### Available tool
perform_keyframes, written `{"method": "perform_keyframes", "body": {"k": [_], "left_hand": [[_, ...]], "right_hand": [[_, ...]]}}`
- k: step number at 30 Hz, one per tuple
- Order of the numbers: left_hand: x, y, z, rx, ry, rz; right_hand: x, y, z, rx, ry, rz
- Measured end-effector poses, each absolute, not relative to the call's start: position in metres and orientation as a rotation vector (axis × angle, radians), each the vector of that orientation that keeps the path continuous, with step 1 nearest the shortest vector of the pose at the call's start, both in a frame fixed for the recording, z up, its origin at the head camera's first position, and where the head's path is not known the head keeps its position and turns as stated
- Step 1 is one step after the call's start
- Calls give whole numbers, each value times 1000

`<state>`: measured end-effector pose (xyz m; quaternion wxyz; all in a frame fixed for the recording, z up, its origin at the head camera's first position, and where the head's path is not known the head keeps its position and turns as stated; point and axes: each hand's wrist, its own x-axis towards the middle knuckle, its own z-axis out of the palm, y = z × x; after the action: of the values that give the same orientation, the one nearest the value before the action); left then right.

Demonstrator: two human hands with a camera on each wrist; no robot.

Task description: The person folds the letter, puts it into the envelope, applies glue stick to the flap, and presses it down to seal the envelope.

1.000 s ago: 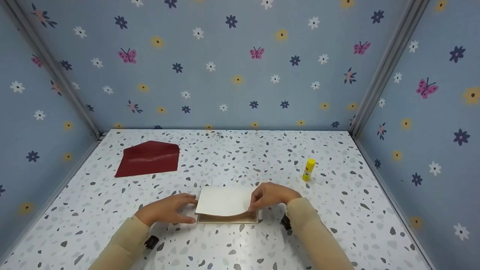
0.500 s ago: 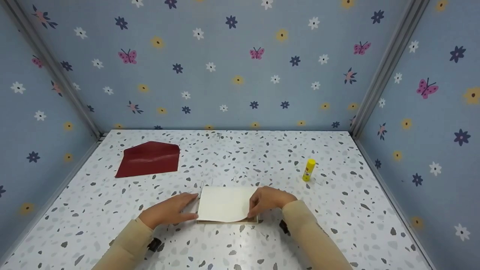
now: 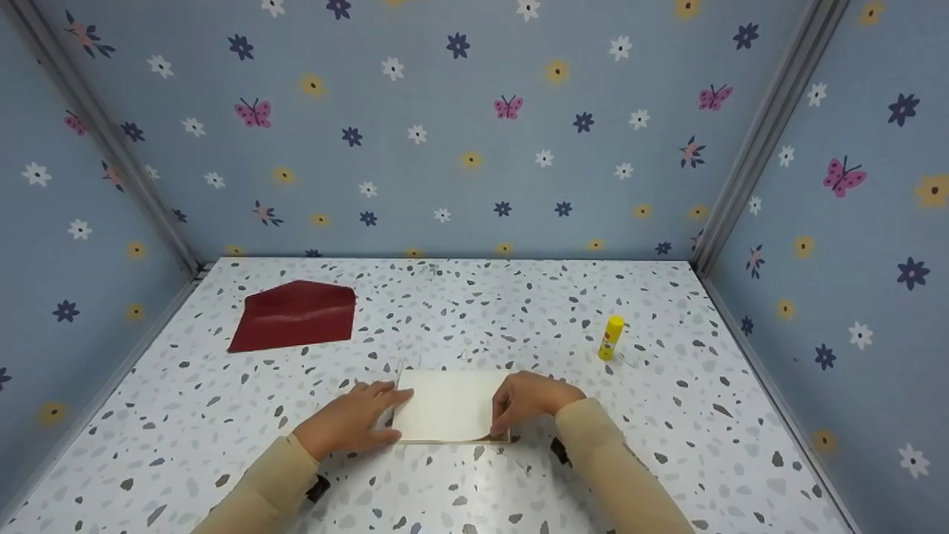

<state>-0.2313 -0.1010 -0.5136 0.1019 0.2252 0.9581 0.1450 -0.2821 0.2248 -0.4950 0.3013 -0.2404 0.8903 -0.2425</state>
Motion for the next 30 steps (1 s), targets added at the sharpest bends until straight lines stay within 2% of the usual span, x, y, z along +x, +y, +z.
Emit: {"method": "perform_keyframes", "body": {"k": [19,30], "left_hand": [[-226,-92,-512,633,2868,357],[-231,-82,-510,877,2841,344]], "right_hand": [[-276,215,-499,-646,2432,-506],[-272,207,-497,-586,2433,-481]]}}
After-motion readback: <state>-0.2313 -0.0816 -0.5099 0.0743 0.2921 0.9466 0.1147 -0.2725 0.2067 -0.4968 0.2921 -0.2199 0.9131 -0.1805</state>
